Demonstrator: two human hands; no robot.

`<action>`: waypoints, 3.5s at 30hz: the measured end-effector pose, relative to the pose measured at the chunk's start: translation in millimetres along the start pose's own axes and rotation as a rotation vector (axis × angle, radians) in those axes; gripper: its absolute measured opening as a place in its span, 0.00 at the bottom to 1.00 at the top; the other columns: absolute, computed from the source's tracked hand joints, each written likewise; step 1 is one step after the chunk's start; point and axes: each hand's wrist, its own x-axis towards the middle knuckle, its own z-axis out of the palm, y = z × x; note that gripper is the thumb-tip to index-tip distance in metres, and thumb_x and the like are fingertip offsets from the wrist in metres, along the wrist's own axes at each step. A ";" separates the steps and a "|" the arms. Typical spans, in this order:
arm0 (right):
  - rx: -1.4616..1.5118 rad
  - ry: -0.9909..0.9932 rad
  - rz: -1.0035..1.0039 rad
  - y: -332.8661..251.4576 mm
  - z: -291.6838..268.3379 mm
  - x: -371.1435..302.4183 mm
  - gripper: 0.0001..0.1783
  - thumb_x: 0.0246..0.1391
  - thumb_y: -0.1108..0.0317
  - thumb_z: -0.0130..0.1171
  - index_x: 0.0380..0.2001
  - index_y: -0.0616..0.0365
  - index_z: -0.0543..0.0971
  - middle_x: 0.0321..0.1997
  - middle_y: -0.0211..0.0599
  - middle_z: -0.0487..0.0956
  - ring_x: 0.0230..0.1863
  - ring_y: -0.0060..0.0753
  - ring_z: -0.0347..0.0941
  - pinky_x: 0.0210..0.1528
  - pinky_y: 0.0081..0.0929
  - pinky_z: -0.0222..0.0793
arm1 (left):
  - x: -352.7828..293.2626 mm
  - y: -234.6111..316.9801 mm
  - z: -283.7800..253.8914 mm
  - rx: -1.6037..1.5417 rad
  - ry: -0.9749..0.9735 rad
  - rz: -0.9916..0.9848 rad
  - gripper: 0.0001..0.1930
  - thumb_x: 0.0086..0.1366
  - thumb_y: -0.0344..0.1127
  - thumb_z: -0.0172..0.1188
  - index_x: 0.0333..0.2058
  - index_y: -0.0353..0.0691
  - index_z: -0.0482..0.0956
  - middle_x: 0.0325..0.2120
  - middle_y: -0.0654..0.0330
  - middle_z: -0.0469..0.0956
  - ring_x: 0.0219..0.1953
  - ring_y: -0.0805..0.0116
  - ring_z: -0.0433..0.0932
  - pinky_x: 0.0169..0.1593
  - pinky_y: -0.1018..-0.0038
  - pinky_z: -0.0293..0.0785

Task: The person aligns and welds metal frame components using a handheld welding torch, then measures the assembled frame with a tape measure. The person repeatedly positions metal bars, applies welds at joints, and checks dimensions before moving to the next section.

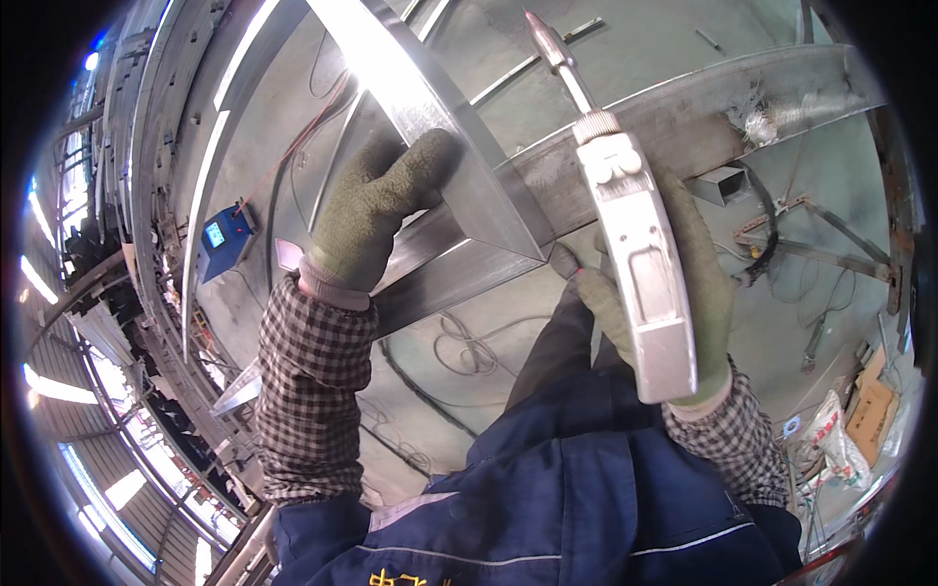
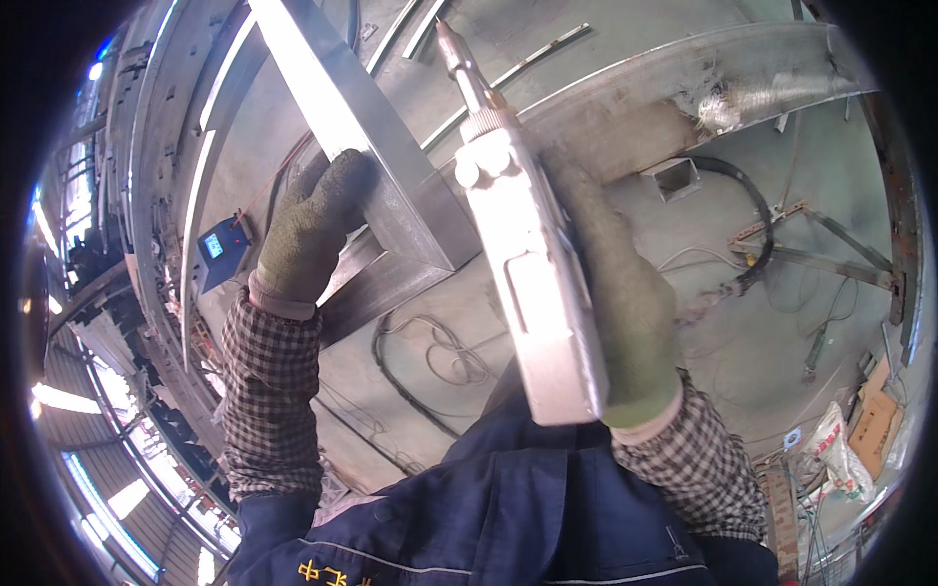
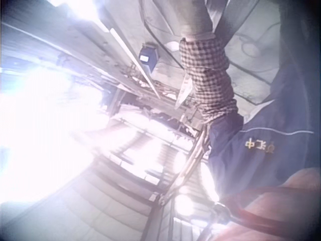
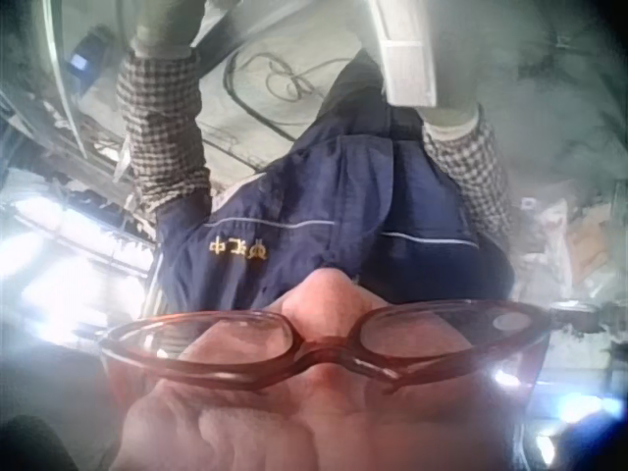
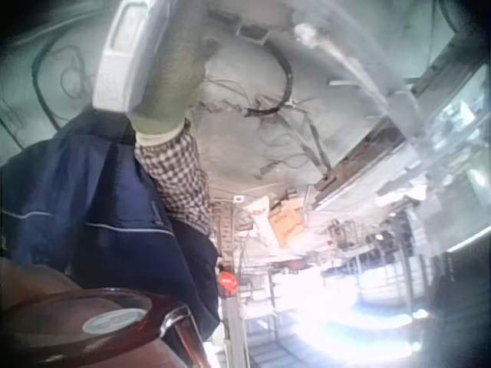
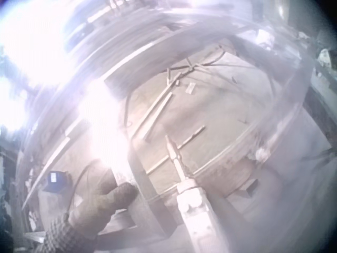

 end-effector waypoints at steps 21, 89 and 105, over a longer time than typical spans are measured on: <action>-0.217 0.091 -0.046 14.5 44.6 -2.1 0.18 0.63 0.81 0.71 0.54 0.63 0.80 0.48 0.37 0.84 0.46 0.30 0.82 0.50 0.28 0.79 | 0.7 -9.4 4.5 -0.130 -0.063 0.151 0.34 0.73 0.57 0.72 0.64 0.33 0.82 0.55 0.53 0.87 0.57 0.66 0.84 0.62 0.68 0.79; 0.011 -0.031 -0.052 22.4 44.7 -11.6 0.47 0.56 0.78 0.74 0.76 0.60 0.63 0.56 0.40 0.84 0.49 0.29 0.83 0.51 0.25 0.81 | -85.3 -18.2 38.1 1.210 0.219 0.723 0.39 0.57 0.44 0.79 0.69 0.53 0.81 0.49 0.60 0.85 0.46 0.58 0.88 0.42 0.63 0.84; 0.387 0.033 0.257 26.2 13.7 -26.5 0.26 0.66 0.75 0.67 0.66 0.62 0.75 0.51 0.39 0.83 0.47 0.28 0.84 0.49 0.27 0.85 | -87.5 -15.9 35.5 1.164 0.192 0.682 0.39 0.55 0.39 0.82 0.68 0.48 0.82 0.48 0.55 0.87 0.43 0.55 0.90 0.43 0.63 0.86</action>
